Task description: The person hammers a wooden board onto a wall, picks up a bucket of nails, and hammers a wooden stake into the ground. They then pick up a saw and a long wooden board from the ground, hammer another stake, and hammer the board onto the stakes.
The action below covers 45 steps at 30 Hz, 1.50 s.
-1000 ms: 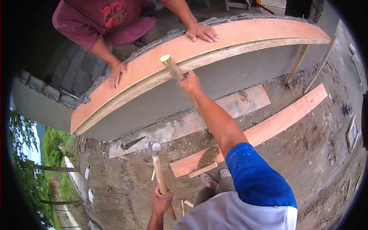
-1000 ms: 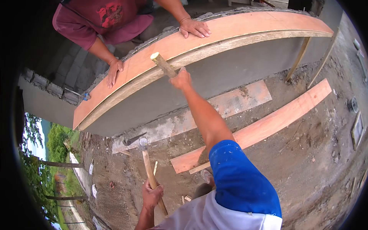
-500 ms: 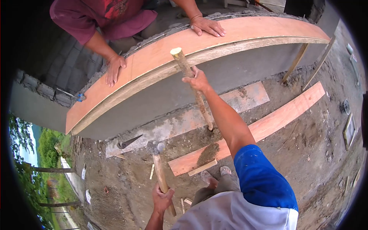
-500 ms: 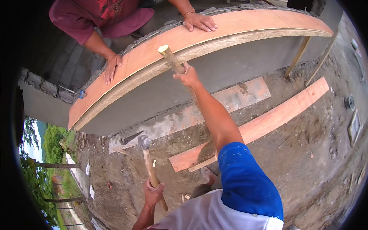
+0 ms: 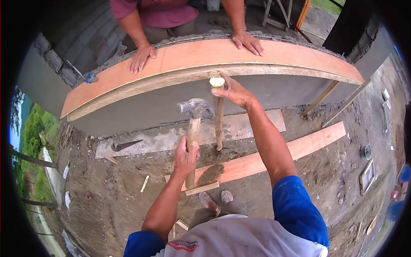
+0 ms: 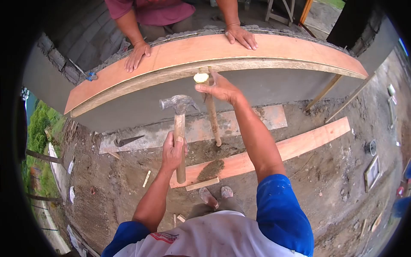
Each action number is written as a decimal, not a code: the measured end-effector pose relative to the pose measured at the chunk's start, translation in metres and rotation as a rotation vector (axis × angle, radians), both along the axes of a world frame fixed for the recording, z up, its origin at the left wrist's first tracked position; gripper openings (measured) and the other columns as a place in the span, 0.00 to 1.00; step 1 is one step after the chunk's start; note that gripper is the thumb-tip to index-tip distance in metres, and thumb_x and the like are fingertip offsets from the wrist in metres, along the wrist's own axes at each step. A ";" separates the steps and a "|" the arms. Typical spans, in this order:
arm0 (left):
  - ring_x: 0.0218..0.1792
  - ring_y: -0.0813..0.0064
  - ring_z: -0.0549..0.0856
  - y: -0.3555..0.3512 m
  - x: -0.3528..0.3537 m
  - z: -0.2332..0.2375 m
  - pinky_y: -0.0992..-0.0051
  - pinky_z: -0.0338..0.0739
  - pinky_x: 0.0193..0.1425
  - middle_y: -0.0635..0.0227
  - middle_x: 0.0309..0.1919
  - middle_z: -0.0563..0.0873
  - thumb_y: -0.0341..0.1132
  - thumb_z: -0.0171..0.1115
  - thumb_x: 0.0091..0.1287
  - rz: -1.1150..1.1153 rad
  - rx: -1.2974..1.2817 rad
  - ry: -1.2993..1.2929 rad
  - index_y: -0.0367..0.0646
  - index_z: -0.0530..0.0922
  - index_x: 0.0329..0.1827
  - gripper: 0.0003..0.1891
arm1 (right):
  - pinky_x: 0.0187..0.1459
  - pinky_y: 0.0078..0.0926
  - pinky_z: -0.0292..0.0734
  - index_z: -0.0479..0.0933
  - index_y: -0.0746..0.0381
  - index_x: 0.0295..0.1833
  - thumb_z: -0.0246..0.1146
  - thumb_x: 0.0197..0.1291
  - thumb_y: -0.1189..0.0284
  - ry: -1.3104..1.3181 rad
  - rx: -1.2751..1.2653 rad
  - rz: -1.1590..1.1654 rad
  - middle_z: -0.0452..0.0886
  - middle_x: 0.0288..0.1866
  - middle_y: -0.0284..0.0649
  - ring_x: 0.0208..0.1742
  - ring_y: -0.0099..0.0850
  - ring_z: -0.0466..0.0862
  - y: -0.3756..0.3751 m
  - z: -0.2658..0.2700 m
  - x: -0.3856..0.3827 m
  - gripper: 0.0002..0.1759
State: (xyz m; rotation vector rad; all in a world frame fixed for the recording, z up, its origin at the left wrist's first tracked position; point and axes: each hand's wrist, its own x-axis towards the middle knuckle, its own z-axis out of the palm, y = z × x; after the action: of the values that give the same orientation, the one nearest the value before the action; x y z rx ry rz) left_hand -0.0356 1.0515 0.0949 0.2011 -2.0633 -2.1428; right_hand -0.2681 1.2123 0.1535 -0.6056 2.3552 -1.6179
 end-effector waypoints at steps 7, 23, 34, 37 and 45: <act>0.16 0.82 0.73 0.045 -0.016 0.025 0.79 0.73 0.18 0.76 0.25 0.74 0.46 0.56 0.73 -0.045 0.743 -0.358 0.48 0.70 0.40 0.12 | 0.43 0.37 0.78 0.81 0.66 0.35 0.59 0.58 0.62 0.273 0.106 0.068 0.83 0.27 0.49 0.33 0.40 0.84 -0.040 0.060 0.017 0.17; 0.16 0.84 0.73 0.062 -0.028 0.018 0.83 0.74 0.19 0.78 0.16 0.71 0.45 0.55 0.71 -0.348 1.536 -0.377 0.45 0.72 0.28 0.16 | 0.44 0.42 0.78 0.81 0.65 0.35 0.52 0.58 0.68 0.363 0.125 0.064 0.83 0.30 0.54 0.35 0.51 0.84 -0.038 0.059 0.021 0.14; 0.20 0.80 0.77 0.019 0.017 -0.003 0.76 0.75 0.18 0.73 0.26 0.75 0.35 0.60 0.67 -0.573 0.800 -0.348 0.42 0.68 0.58 0.19 | 0.44 0.41 0.79 0.82 0.63 0.35 0.54 0.56 0.69 0.346 0.081 -0.061 0.82 0.29 0.54 0.35 0.49 0.84 -0.028 0.055 0.015 0.13; 0.26 0.65 0.83 0.015 0.062 0.063 0.66 0.80 0.31 0.58 0.31 0.80 0.33 0.62 0.64 -0.392 -0.117 -0.642 0.37 0.60 0.67 0.30 | 0.44 0.41 0.79 0.83 0.62 0.35 0.56 0.55 0.70 0.370 -0.068 -0.139 0.83 0.30 0.54 0.36 0.50 0.84 -0.035 0.041 0.013 0.11; 0.45 0.45 0.84 0.018 0.112 0.078 0.56 0.77 0.50 0.43 0.37 0.83 0.36 0.63 0.63 -0.117 -0.976 -0.805 0.35 0.64 0.63 0.28 | 0.44 0.41 0.80 0.84 0.63 0.38 0.58 0.54 0.74 0.525 -0.228 -0.099 0.84 0.32 0.54 0.36 0.50 0.85 -0.051 0.033 0.049 0.11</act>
State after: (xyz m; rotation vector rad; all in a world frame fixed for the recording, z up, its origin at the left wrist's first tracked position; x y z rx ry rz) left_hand 0.0763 1.0694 0.1727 0.9045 -3.3214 -0.8748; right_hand -0.2188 1.1612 0.1860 -1.0928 2.5964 -1.9862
